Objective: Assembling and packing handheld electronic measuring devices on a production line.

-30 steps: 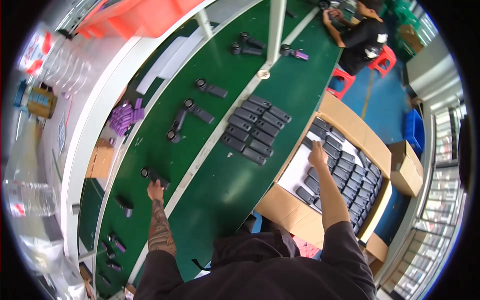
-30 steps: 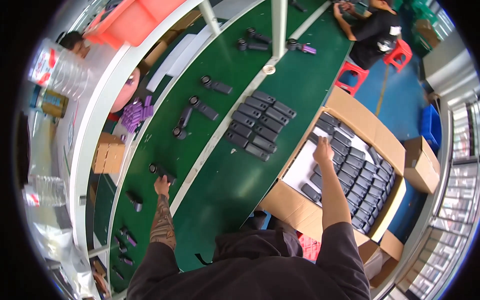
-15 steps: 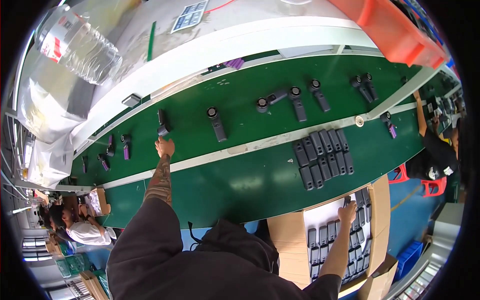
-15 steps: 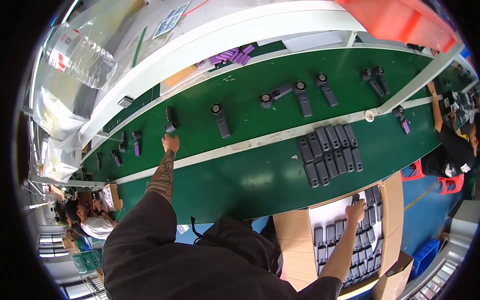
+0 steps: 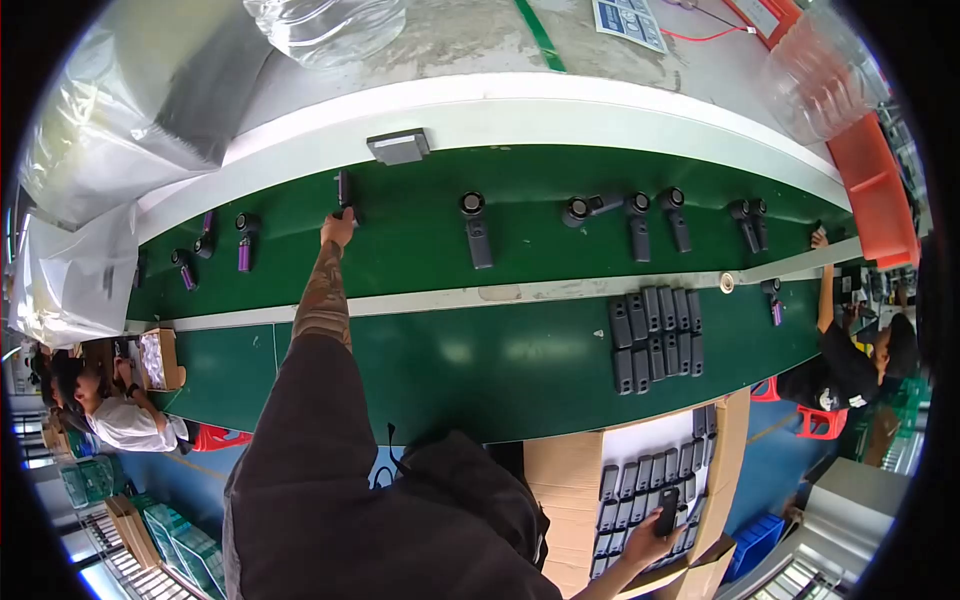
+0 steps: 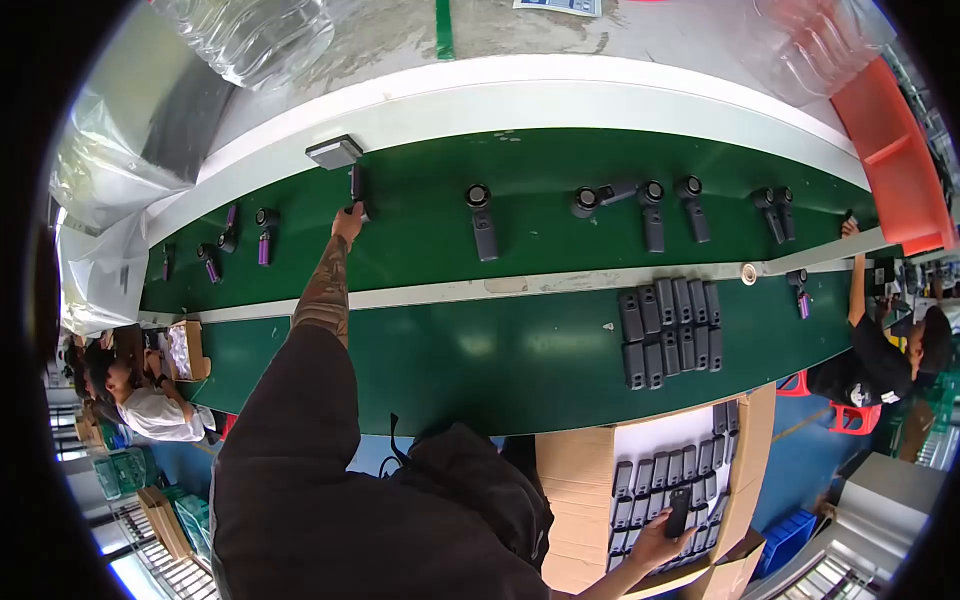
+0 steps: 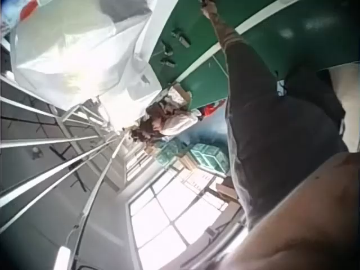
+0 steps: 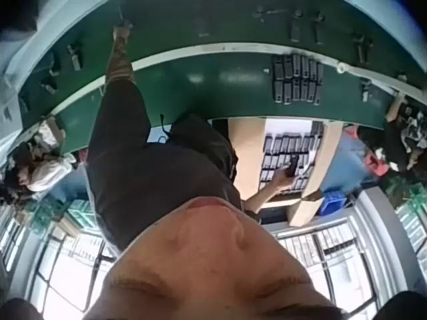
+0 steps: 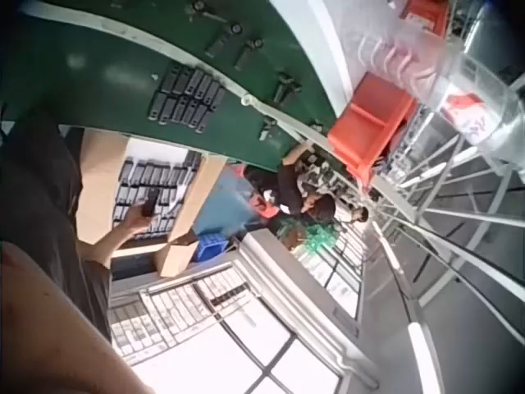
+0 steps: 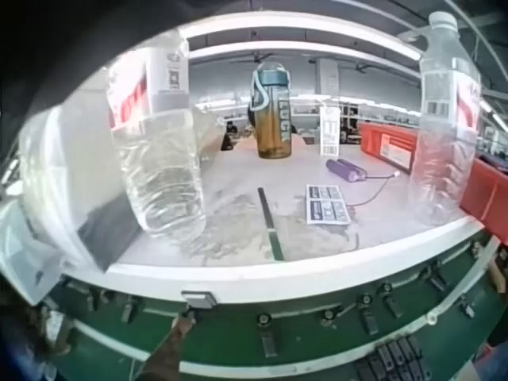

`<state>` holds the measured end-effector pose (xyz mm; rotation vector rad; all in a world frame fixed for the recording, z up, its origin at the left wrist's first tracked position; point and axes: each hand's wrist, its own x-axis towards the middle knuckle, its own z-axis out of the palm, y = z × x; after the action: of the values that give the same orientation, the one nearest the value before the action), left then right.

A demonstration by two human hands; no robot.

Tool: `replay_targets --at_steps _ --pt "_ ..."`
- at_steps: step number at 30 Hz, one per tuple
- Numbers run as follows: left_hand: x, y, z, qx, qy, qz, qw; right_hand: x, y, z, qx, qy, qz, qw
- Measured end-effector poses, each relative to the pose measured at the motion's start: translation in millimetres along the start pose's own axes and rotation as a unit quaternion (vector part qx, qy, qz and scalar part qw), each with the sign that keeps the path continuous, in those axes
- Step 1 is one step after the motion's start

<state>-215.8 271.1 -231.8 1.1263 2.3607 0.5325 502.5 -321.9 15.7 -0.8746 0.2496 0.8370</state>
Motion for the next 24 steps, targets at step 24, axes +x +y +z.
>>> replay_targets --at_steps 24 --pt "-252 139 -55 -0.749 -0.287 -0.023 0.597 -31 193 241 -0.259 -0.229 0.206 0.915"
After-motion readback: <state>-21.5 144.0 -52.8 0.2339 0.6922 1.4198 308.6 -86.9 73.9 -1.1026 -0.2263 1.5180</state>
